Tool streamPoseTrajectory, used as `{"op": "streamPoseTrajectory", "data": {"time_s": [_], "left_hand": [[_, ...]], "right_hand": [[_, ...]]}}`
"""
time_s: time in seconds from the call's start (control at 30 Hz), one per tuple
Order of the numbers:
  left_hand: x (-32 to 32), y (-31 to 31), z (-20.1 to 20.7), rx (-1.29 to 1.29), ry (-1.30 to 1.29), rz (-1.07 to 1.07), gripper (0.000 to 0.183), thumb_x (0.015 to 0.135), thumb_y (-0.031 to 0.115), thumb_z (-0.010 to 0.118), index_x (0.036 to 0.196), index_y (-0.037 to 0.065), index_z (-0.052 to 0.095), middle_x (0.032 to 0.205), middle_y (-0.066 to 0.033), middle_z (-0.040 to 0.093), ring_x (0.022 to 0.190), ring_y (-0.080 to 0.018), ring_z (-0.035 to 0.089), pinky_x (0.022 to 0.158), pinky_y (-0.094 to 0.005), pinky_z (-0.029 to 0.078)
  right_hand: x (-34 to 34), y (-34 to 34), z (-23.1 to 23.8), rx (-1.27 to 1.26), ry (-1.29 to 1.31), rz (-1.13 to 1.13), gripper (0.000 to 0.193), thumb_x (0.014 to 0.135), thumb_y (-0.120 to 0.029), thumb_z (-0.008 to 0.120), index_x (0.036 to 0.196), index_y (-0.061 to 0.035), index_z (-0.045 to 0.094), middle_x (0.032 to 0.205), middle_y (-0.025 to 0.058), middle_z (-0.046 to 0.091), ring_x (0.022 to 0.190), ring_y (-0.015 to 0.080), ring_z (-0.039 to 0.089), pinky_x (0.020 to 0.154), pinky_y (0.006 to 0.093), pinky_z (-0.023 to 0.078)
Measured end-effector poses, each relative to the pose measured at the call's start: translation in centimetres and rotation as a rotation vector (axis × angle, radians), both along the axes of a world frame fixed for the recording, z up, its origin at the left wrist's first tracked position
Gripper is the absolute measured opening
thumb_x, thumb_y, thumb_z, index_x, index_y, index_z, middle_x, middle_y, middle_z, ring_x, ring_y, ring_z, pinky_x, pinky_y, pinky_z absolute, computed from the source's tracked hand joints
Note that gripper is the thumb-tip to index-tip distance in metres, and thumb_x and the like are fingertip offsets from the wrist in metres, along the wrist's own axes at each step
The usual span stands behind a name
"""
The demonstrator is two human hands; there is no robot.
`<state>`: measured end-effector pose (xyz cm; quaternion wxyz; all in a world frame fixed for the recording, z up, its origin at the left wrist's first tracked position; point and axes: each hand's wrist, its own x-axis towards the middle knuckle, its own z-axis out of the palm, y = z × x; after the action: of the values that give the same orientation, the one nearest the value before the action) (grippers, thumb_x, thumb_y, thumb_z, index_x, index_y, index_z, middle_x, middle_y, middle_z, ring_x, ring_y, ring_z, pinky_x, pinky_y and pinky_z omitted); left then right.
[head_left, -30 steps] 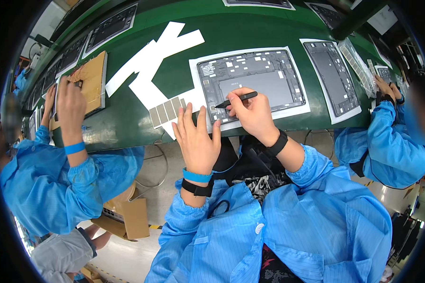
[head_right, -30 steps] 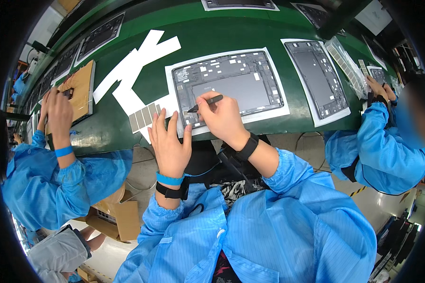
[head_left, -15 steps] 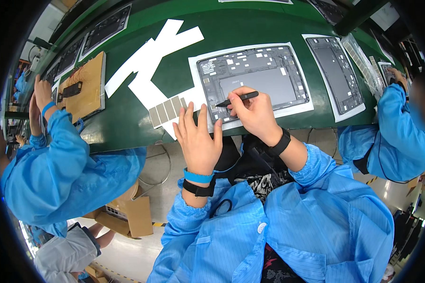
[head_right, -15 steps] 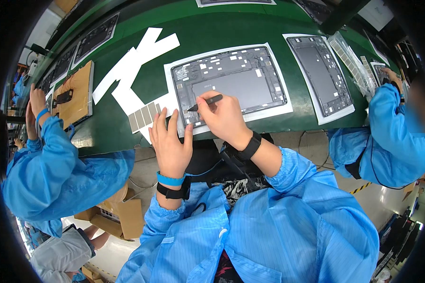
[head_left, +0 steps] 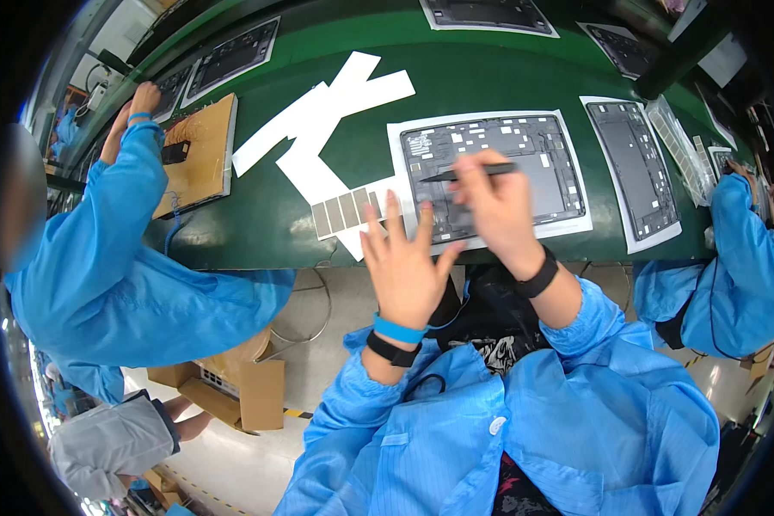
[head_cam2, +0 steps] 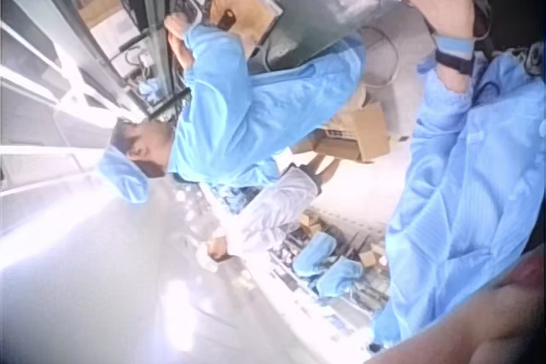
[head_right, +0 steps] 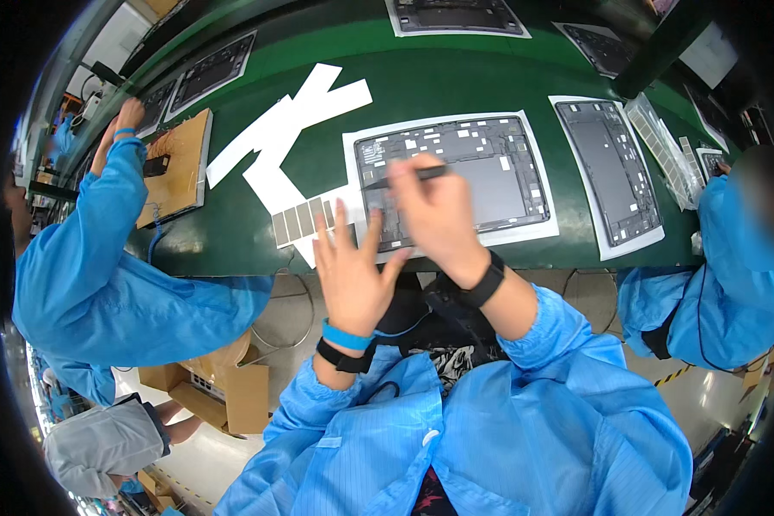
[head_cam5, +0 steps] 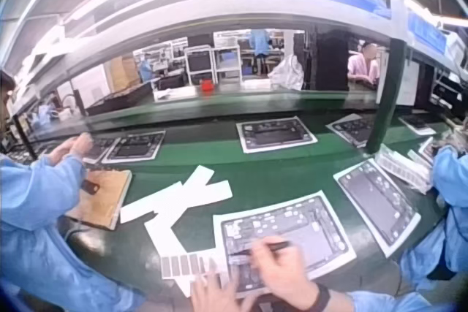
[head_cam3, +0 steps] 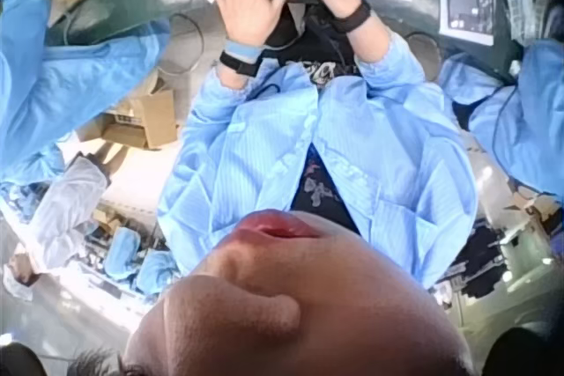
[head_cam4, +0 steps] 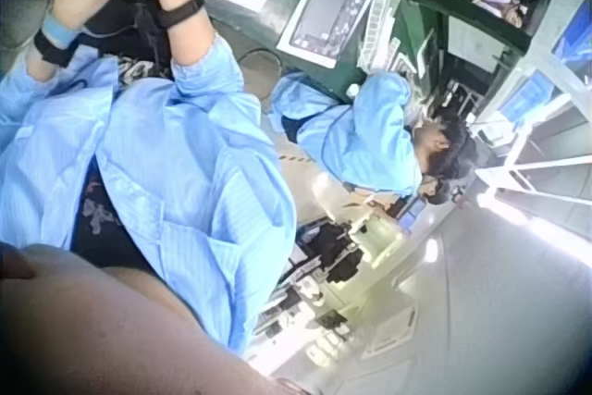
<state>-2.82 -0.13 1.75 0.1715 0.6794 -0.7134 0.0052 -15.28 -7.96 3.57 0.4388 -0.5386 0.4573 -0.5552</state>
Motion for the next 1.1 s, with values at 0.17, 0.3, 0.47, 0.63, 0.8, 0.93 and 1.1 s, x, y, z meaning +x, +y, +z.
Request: {"op": "streamPoseTrajectory", "data": {"time_s": [0.17,0.3,0.47,0.63,0.8,0.93,1.1], "left_hand": [[2.4,0.3,-1.0,-0.047,0.08,0.104,0.059,0.089,0.043,0.061,0.138,0.011,0.052,0.146,-0.0262,0.035,0.137,-0.0456,0.03,0.11,-0.0574,0.025],[2.7,0.3,-1.9,0.012,0.032,0.131,0.062,0.09,0.045,0.06,0.142,0.013,0.047,0.147,-0.026,0.033,0.138,-0.0428,0.03,0.111,-0.0578,0.023],[2.7,0.3,-2.0,0.027,0.024,0.126,0.064,0.089,0.047,0.061,0.142,0.014,0.047,0.147,-0.0256,0.033,0.138,-0.0428,0.03,0.11,-0.0583,0.024],[2.8,0.3,-1.7,0.03,0.052,0.125,0.063,0.088,0.047,0.062,0.14,0.014,0.049,0.147,-0.0255,0.034,0.138,-0.0433,0.03,0.11,-0.0585,0.024],[0.9,0.0,-0.4,-0.005,-0.014,0.213,0.061,0.089,0.038,0.063,0.139,0.007,0.048,0.145,-0.0274,0.035,0.137,-0.0474,0.027,0.11,-0.0563,0.025],[-4.6,-1.2,0.8,-0.137,0.26,-0.121,0.048,0.09,0.024,0.064,0.129,-0.001,0.052,0.141,-0.0281,0.039,0.133,-0.0462,0.035,0.108,-0.051,0.032],[-12.3,-3.5,1.0,-0.033,0.431,-0.439,0.041,0.089,0.018,0.063,0.121,-0.005,0.054,0.135,-0.0275,0.044,0.128,-0.0454,0.043,0.104,-0.0472,0.04]], "right_hand": [[3.9,-2.1,-0.4,0.004,0.303,0.211,0.023,0.093,-0.02,0.062,0.089,0.0026,0.065,0.063,0.0067,0.063,0.056,0.0082,0.057,0.048,0.0268,0.041],[4.9,-2.4,-1.2,0.021,0.333,0.216,0.022,0.091,-0.018,0.062,0.09,0.0033,0.066,0.057,0.0093,0.06,0.05,0.0123,0.056,0.048,0.0292,0.041],[5.4,-2.1,-2.1,-0.023,0.308,0.172,0.022,0.091,-0.018,0.063,0.093,0.0043,0.067,0.058,0.0081,0.061,0.053,0.013,0.061,0.051,0.028,0.046],[4.1,-2.0,-1.1,0.082,-0.2,0.069,0.018,0.092,-0.013,0.06,0.095,0.0042,0.067,0.067,0.0098,0.066,0.058,0.0138,0.065,0.052,0.0253,0.05],[-10.0,-3.7,2.1,0.01,-0.037,-0.004,0.021,0.093,-0.014,0.062,0.1,0.005,0.066,0.072,0.0101,0.067,0.059,0.0112,0.063,0.052,0.0222,0.049],[-19.2,-2.4,1.2,0.179,0.078,-0.089,0.021,0.091,-0.014,0.064,0.098,0.006,0.067,0.072,0.0119,0.067,0.058,0.0118,0.063,0.05,0.0222,0.049],[-22.4,-1.1,-0.1,0.163,0.134,-0.048,0.021,0.09,-0.014,0.064,0.096,0.0062,0.067,0.072,0.0105,0.067,0.058,0.0117,0.063,0.05,0.0223,0.049]]}}
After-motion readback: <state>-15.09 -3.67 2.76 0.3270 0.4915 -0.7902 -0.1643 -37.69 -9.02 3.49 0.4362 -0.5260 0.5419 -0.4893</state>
